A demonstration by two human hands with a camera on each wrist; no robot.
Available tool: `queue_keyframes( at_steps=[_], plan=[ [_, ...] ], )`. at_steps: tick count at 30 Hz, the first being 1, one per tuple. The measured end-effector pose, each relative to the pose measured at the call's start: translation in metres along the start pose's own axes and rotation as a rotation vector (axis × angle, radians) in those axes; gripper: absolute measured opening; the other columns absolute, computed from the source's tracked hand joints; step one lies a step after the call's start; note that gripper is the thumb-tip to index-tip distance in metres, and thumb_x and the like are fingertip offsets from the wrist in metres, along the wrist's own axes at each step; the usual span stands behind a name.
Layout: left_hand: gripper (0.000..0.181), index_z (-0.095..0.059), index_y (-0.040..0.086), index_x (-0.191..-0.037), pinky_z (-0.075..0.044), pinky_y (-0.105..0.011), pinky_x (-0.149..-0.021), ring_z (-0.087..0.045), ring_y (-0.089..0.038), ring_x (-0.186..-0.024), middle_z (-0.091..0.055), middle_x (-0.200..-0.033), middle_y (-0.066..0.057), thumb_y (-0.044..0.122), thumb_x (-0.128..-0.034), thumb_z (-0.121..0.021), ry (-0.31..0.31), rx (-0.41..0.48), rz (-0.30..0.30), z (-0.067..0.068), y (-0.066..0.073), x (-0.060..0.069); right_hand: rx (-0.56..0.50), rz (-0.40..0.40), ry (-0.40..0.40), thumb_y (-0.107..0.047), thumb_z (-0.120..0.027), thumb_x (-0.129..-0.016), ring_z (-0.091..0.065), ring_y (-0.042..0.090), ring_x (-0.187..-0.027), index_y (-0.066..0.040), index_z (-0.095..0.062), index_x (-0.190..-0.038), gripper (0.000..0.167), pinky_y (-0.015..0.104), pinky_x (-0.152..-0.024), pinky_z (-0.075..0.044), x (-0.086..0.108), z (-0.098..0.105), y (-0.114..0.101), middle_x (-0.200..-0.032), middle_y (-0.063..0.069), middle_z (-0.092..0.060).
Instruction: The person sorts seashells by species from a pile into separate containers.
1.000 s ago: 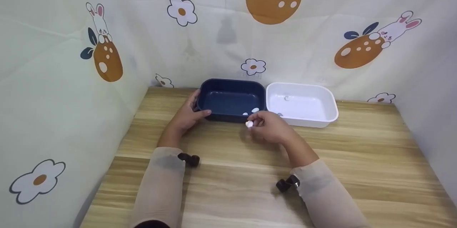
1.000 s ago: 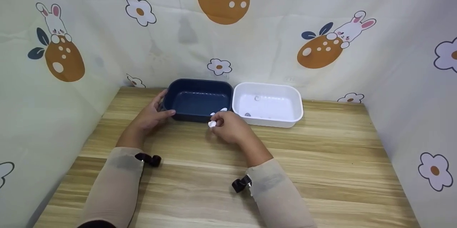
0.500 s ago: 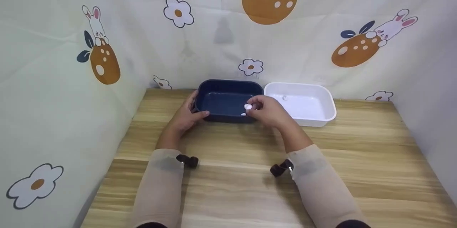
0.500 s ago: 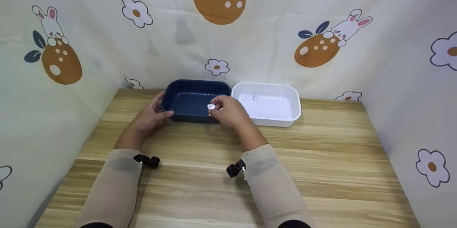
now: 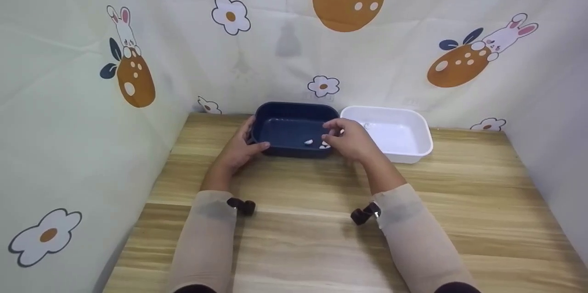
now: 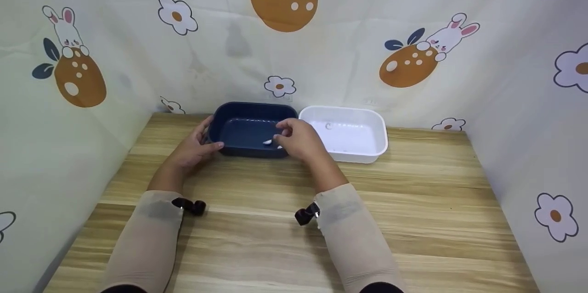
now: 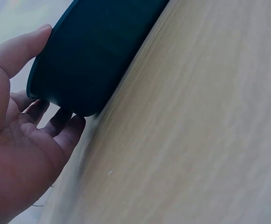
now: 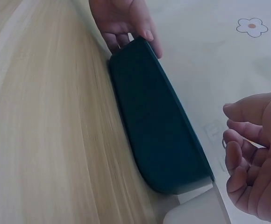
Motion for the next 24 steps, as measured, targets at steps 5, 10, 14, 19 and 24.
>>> queue_keyframes(
  at_steps=[5, 10, 14, 19, 24],
  plan=[
    [0.105, -0.023, 0.026, -0.172, -0.015, -0.046, -0.138, -0.024, -0.027, -0.166, -0.029, -0.178, -0.006, 0.018, -0.0893, -0.087, -0.003, 0.028, -0.012, 0.0, -0.001, -0.002, 0.005, 0.008, 0.01, -0.028, -0.073, -0.098, -0.062, 0.019, -0.086, -0.008, -0.073, -0.131, 0.038, 0.031, -0.072, -0.051, 0.01, 0.007, 0.006, -0.104, 0.004, -0.07],
    [0.104, -0.024, 0.025, -0.172, -0.017, -0.045, -0.138, -0.025, -0.027, -0.166, -0.03, -0.178, -0.006, 0.018, -0.0891, -0.087, -0.008, 0.034, -0.019, 0.0, -0.002, -0.003, 0.025, 0.024, 0.039, -0.027, -0.073, -0.098, -0.062, 0.019, -0.085, -0.008, -0.075, -0.127, 0.035, 0.03, -0.075, -0.05, 0.022, 0.016, 0.013, -0.102, 0.004, -0.072],
    [0.105, -0.024, 0.026, -0.172, -0.017, -0.046, -0.137, -0.022, -0.028, -0.167, -0.029, -0.178, -0.006, 0.021, -0.0891, -0.087, -0.007, 0.015, -0.011, 0.001, -0.002, -0.001, 0.016, 0.033, 0.044, -0.028, -0.073, -0.098, -0.063, 0.021, -0.085, -0.01, -0.076, -0.125, 0.033, 0.031, -0.077, -0.05, 0.031, 0.021, 0.016, -0.102, 0.005, -0.074],
    [0.105, -0.023, 0.026, -0.172, -0.018, -0.047, -0.137, -0.021, -0.028, -0.167, -0.029, -0.178, -0.008, 0.023, -0.089, -0.087, -0.006, -0.002, -0.001, 0.0, -0.002, -0.002, -0.001, 0.035, 0.063, -0.027, -0.074, -0.097, -0.065, 0.025, -0.089, -0.01, -0.076, -0.125, 0.032, 0.031, -0.079, -0.051, 0.04, 0.026, 0.022, -0.103, 0.006, -0.075],
    [0.105, -0.023, 0.024, -0.172, -0.016, -0.048, -0.138, -0.021, -0.029, -0.167, -0.028, -0.178, -0.009, 0.021, -0.0889, -0.087, -0.001, -0.007, -0.012, -0.003, -0.002, -0.003, 0.004, 0.03, 0.072, -0.028, -0.075, -0.098, -0.064, 0.024, -0.091, -0.012, -0.076, -0.125, 0.031, 0.032, -0.081, -0.051, 0.047, 0.032, 0.026, -0.105, 0.007, -0.075]
  ],
)
Point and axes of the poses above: each hand's wrist, its own x-axis away from the middle knuckle, its own z-axis out of the back of the hand, y = z × x, the point moved 4 cm from there along -x, towards the middle knuckle
